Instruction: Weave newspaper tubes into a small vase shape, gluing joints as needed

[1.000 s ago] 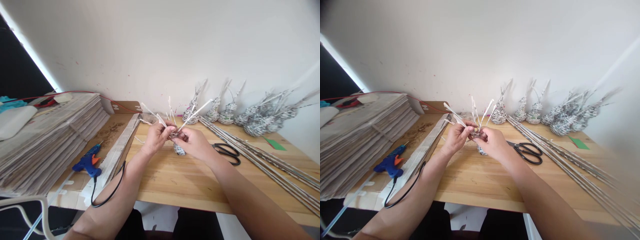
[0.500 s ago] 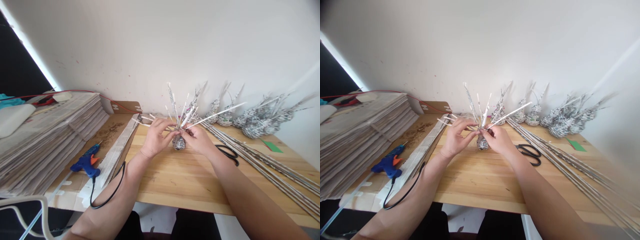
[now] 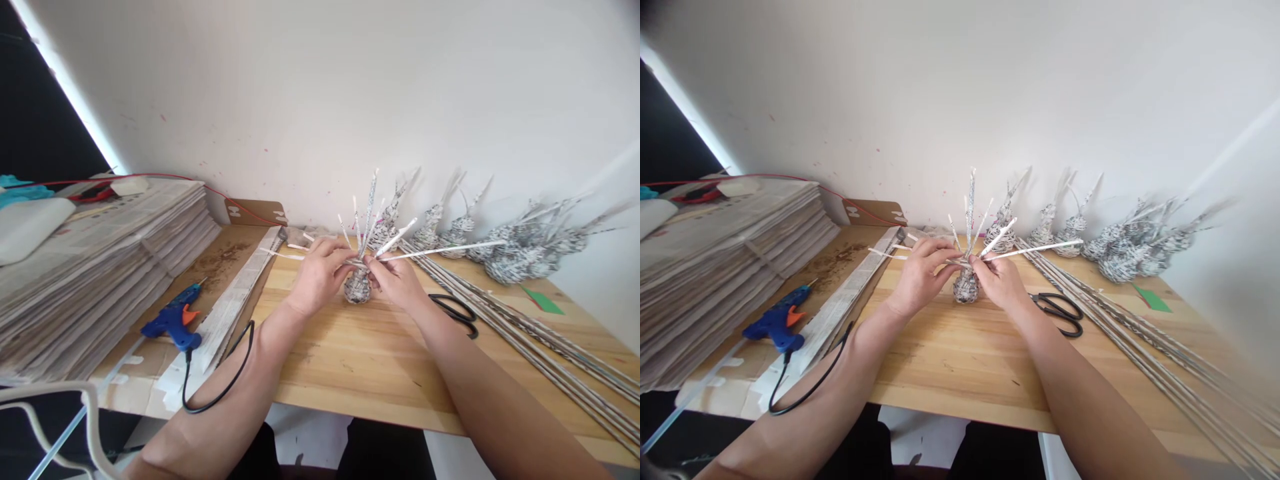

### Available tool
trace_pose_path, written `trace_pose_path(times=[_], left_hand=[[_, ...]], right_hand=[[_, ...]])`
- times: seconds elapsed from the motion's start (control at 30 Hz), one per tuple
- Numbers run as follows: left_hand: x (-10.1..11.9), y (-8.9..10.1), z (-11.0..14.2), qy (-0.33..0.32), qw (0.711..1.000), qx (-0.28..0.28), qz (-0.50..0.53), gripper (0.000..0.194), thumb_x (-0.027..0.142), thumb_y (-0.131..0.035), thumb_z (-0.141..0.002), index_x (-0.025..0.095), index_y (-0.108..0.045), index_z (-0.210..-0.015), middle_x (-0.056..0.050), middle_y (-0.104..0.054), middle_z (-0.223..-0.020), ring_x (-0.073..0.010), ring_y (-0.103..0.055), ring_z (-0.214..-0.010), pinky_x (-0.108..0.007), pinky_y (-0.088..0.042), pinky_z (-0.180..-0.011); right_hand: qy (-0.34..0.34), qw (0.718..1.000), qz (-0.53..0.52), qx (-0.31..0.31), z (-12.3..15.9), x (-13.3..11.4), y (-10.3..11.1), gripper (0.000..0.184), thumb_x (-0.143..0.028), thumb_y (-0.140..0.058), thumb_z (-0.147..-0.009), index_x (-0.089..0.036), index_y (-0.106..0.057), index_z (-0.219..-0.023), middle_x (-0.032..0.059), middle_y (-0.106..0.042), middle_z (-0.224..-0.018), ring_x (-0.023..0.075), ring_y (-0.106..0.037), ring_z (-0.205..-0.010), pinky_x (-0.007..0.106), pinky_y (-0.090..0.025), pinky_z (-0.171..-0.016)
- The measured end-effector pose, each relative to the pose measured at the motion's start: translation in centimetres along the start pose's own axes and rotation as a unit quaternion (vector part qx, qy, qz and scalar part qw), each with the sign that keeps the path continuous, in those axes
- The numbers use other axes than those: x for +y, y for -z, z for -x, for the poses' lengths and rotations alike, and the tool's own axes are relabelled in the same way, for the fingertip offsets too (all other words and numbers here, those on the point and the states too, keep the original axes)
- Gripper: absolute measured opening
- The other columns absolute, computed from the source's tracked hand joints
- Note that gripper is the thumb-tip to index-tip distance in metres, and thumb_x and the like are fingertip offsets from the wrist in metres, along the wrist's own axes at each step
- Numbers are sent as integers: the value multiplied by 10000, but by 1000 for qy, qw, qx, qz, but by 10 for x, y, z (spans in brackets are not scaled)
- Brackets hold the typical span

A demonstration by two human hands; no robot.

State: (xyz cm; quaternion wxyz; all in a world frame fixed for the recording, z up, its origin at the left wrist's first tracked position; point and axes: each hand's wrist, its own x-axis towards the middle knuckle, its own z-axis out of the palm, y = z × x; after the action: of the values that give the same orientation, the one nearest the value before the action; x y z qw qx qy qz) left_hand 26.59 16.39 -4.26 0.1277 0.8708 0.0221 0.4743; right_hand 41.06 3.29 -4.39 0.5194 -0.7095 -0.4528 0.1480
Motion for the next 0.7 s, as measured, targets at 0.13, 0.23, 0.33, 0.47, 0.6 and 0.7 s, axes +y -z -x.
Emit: trace_pose_path(times=[0.13, 0.23, 0.33, 0.47, 0.6, 0.7], left_hand=[[9, 12, -4, 11, 998, 43, -35, 242, 265, -640, -899, 230, -687, -1134, -107, -608, -1268, -242, -551, -1149, -424, -460, -998], [14, 18, -6, 43, 993, 103, -45, 223, 243, -635, -892, 245, -691, -1108, -99, -603, -1239, -237, -549, -1137, -407, -479, -977], [9, 17, -8, 132, 973, 189, -4, 275, 239, -620, -891, 211, -639, -1163, -116, -571, -1231, -228, -534, -1156, -360, -513, -927], [-7, 13, -9, 287, 923, 224, 123, 433, 226, -631, -853, 174, -541, -1273, -133, -575, -1244, -187, -586, -1036, -284, -545, -808], [-16, 14, -6, 288, 948, 100, 88, 167, 267, -662, -842, 187, -725, -975, -99, -666, -1044, -213, -623, -955, -384, -528, -893], [-15, 15, -3, 245, 965, 96, -16, 98, 285, -714, -809, 215, -758, -861, -108, -678, -1102, -301, -562, -1149, -525, -419, -1048]], right_hand=[[-4, 1000, -8, 0, -2, 5, 0, 450, -609, -554, -892, -198, -586, -714, -12, -556, -560, 147, -538, -520, 269, -423, -498], [1, 1000, -26, -7, -2, 6, -1, 464, -631, -554, -884, -199, -581, -716, -8, -574, -582, 144, -547, -519, 269, -437, -498], [9, 999, -49, -12, -1, 6, -3, 451, -642, -575, -866, -201, -592, -770, -11, -575, -612, 140, -543, -524, 270, -442, -496], [21, 997, -79, -12, -1, 7, -4, 448, -651, -595, -845, -204, -594, -816, -19, -554, -623, 137, -521, -520, 271, -429, -484], [26, 999, -39, 6, -4, 13, -1, 439, -640, -564, -872, -209, -584, -790, -23, -529, -595, 145, -522, -531, 275, -427, -501], [19, 999, -21, 15, -5, 16, 1, 450, -652, -561, -866, -211, -582, -776, -19, -536, -598, 149, -527, -542, 277, -436, -511]])
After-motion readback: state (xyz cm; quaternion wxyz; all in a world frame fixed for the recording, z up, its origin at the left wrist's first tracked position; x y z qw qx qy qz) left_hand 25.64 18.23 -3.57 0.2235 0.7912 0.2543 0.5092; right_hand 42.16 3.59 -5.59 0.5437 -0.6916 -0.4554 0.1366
